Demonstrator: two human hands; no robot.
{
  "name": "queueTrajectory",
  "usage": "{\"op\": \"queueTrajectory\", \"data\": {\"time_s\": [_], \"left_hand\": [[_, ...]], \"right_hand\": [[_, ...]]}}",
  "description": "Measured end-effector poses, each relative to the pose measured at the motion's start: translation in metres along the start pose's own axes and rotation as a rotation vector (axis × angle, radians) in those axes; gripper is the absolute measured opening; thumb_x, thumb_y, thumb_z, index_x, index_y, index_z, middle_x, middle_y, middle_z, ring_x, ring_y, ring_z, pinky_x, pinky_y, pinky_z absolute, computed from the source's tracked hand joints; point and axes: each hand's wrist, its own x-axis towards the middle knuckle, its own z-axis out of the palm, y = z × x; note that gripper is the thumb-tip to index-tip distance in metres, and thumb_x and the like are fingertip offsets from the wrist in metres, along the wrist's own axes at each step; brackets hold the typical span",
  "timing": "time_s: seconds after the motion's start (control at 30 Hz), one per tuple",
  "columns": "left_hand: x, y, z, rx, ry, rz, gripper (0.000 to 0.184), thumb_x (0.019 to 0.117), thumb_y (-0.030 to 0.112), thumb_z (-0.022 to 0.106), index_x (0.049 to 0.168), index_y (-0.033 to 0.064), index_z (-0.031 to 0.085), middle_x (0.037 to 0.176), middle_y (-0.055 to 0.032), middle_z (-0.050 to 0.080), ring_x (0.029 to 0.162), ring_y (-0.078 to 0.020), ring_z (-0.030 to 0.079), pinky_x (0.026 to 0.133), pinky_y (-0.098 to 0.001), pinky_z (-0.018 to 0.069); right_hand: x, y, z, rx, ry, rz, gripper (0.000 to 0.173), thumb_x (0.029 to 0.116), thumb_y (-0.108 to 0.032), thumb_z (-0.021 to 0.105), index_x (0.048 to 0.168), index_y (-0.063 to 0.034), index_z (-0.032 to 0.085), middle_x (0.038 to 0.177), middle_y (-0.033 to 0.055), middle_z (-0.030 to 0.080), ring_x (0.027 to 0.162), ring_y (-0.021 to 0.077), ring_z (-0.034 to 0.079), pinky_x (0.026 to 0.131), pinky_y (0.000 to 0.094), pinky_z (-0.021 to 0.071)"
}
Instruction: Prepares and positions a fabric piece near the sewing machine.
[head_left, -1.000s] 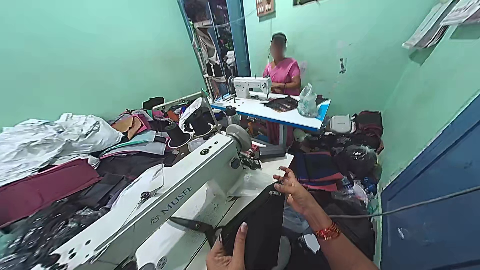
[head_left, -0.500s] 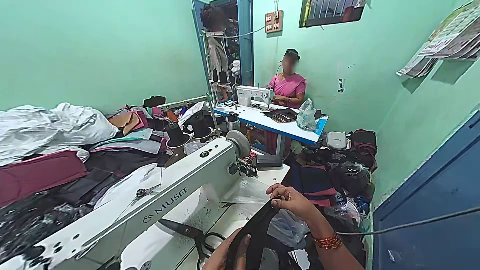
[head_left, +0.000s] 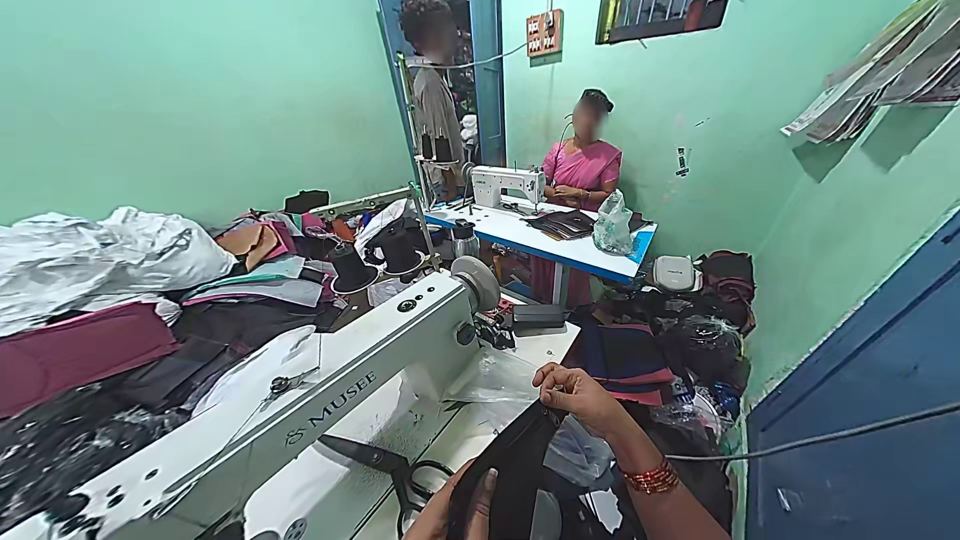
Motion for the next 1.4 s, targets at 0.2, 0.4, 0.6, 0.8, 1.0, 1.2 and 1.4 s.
{"op": "queueTrajectory", "data": {"time_s": [0.2, 0.4, 0.6, 0.8, 1.0, 1.2, 1.4], "left_hand": [[-0.0033, -0.0002, -0.0001, -0.006, 0.009, -0.014, 0.013, 0.0912, -0.002, 0.07, 0.101, -0.0108, 0.071, 0.096, -0.0018, 0.078, 0.092, 0.0059, 0.07, 0.09, -0.0175, 0.0578], [-0.005, 0.0027, 0.0015, -0.001, 0.018, -0.033, 0.013, 0.0908, -0.001, 0.07, 0.1, -0.0106, 0.071, 0.094, -0.0001, 0.078, 0.09, 0.0077, 0.07, 0.088, -0.0157, 0.0575], [-0.0063, 0.005, 0.0026, 0.003, 0.029, -0.054, 0.012, 0.0902, -0.001, 0.07, 0.099, -0.0094, 0.071, 0.093, 0.0015, 0.078, 0.088, 0.0082, 0.07, 0.087, -0.0152, 0.0579], [-0.0062, 0.0055, 0.0034, -0.015, 0.039, -0.061, 0.012, 0.0897, -0.002, 0.07, 0.099, -0.0091, 0.071, 0.094, 0.0018, 0.078, 0.089, 0.0074, 0.07, 0.087, -0.0158, 0.0583], [-0.0063, 0.0046, 0.004, -0.011, 0.032, -0.055, 0.013, 0.0901, -0.002, 0.07, 0.1, -0.0102, 0.07, 0.094, 0.001, 0.078, 0.09, 0.0077, 0.07, 0.088, -0.0156, 0.0578], [-0.0072, 0.0046, 0.004, -0.025, 0.042, -0.07, 0.012, 0.0897, -0.004, 0.069, 0.1, -0.0097, 0.071, 0.094, 0.0016, 0.078, 0.089, 0.0071, 0.07, 0.088, -0.0161, 0.0582], [-0.0077, 0.0041, 0.003, -0.019, 0.043, -0.07, 0.013, 0.0902, -0.002, 0.07, 0.1, -0.01, 0.07, 0.094, 0.0013, 0.078, 0.089, 0.0073, 0.07, 0.088, -0.0161, 0.0583]], "right_hand": [[0.0001, 0.0026, 0.0012, 0.012, -0.008, -0.021, 0.01, 0.0944, -0.019, 0.068, 0.093, -0.0098, 0.073, 0.117, -0.003, 0.066, 0.115, 0.0034, 0.06, 0.097, 0.0233, 0.0508], [-0.0006, -0.0008, 0.0058, 0.003, 0.02, -0.019, 0.02, 0.0993, -0.02, 0.06, 0.086, -0.0108, 0.073, 0.106, -0.0061, 0.068, 0.103, -0.0003, 0.061, 0.092, 0.0209, 0.0508], [-0.0018, 0.0016, 0.005, -0.004, 0.059, -0.035, 0.021, 0.0984, -0.016, 0.06, 0.082, -0.0117, 0.072, 0.1, -0.0079, 0.068, 0.098, -0.0017, 0.06, 0.088, 0.0195, 0.0502], [-0.0029, 0.0026, -0.0001, 0.018, -0.013, -0.022, 0.008, 0.0906, -0.015, 0.071, 0.082, -0.0136, 0.07, 0.107, -0.0072, 0.066, 0.103, -0.0003, 0.061, 0.087, 0.0198, 0.0533], [-0.0032, 0.0039, 0.0002, -0.004, 0.002, -0.053, 0.011, 0.0937, -0.021, 0.069, 0.088, -0.012, 0.072, 0.111, -0.0056, 0.067, 0.112, 0.0019, 0.06, 0.096, 0.0225, 0.0505], [-0.0031, 0.0058, 0.0021, 0.038, 0.056, -0.043, 0.034, 0.1068, -0.026, 0.05, 0.089, -0.0114, 0.074, 0.105, -0.0063, 0.071, 0.104, 0.001, 0.063, 0.096, 0.0232, 0.0513], [-0.0043, 0.0084, -0.0015, 0.005, 0.043, -0.057, 0.027, 0.1028, -0.028, 0.058, 0.091, -0.0116, 0.077, 0.109, -0.0057, 0.071, 0.109, 0.0019, 0.062, 0.098, 0.0232, 0.0508]]}}
